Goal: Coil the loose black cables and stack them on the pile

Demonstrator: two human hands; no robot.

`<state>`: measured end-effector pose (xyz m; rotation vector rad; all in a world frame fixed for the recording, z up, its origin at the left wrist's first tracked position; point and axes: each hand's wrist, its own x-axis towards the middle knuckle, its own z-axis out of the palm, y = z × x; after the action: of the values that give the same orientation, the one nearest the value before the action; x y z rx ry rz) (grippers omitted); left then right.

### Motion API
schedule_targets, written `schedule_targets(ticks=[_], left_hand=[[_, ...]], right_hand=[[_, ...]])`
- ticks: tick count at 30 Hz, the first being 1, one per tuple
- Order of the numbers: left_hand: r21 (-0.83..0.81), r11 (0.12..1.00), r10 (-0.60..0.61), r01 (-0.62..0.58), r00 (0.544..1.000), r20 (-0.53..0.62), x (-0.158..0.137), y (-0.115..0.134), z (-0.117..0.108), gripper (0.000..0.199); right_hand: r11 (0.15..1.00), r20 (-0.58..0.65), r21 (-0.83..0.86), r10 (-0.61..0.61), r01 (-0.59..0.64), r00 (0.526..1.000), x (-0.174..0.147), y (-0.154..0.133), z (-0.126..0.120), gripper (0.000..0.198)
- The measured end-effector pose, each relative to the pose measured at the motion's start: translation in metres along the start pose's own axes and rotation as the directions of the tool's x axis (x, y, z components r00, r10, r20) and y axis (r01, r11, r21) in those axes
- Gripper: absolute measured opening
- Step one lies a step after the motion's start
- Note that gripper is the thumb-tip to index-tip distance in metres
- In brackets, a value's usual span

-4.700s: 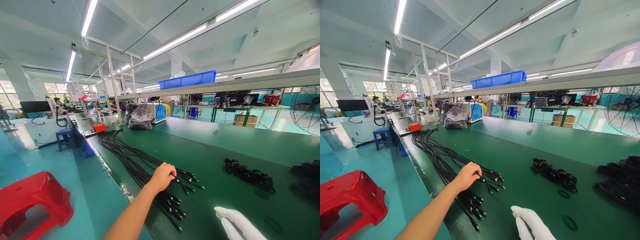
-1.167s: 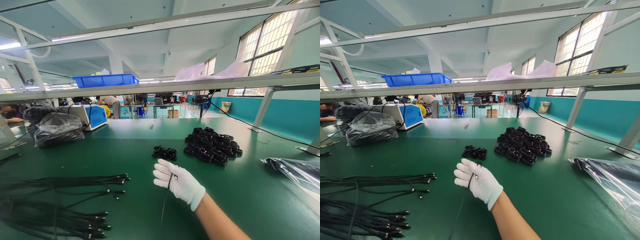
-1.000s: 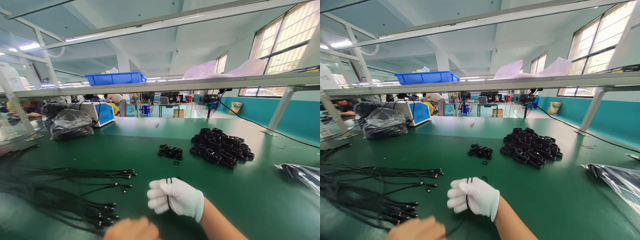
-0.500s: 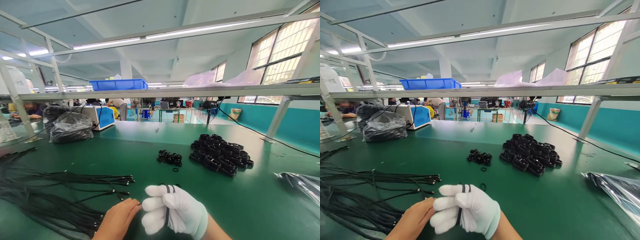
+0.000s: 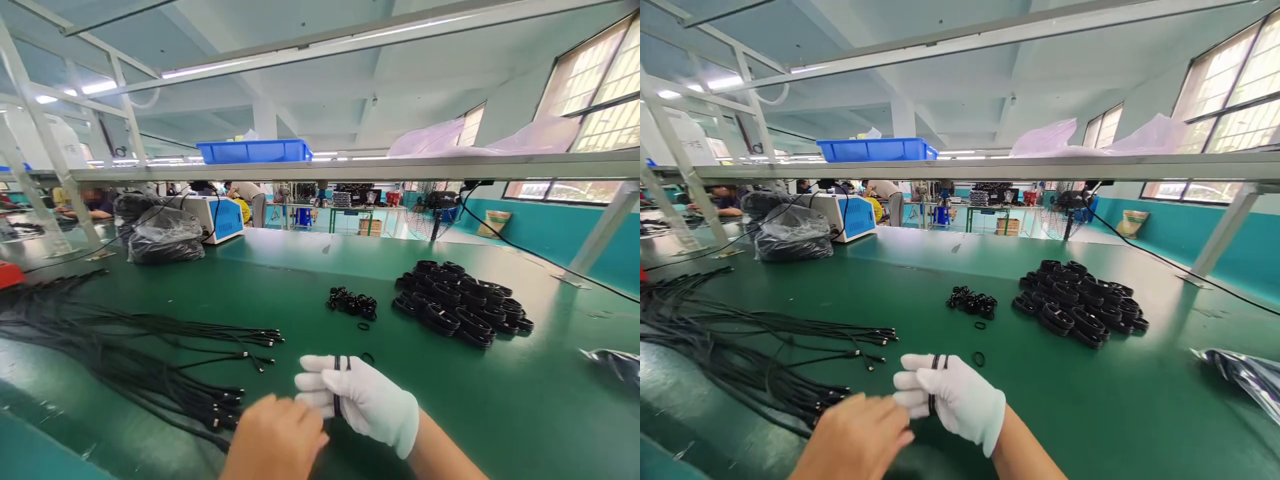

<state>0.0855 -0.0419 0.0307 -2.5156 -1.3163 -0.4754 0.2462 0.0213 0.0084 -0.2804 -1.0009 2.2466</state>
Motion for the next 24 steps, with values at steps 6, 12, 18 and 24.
schedule_targets(ticks=[6,12,18,24], left_hand=[[-0.712,0.61,-0.092,0.347,0.924,0.372,0.043,-0.042,-0.017,0.014],[-0.824,0.37,-0.211,0.43,0.902,0.376,0.035,-0.044,0.022,0.009],[-0.603,0.725,-0.214,0.332,0.941,0.261,0.009,-0.054,0.042,0.03],[-0.137,0.984,-0.104,0.113,0.992,0.073,-0.013,-0.023,0.051,0.027]], right_hand=[[0.964,0.26,-0.014,0.26,-0.265,0.93,-0.008,0.023,-0.007,0.053],[0.975,0.25,-0.035,0.222,-0.22,0.942,-0.005,0.027,-0.004,0.042],[0.97,0.115,0.243,-0.015,-0.013,0.993,0.001,0.004,0.01,0.039],[0.961,-0.067,0.183,-0.2,0.209,0.978,0.006,-0.016,0.001,0.026]])
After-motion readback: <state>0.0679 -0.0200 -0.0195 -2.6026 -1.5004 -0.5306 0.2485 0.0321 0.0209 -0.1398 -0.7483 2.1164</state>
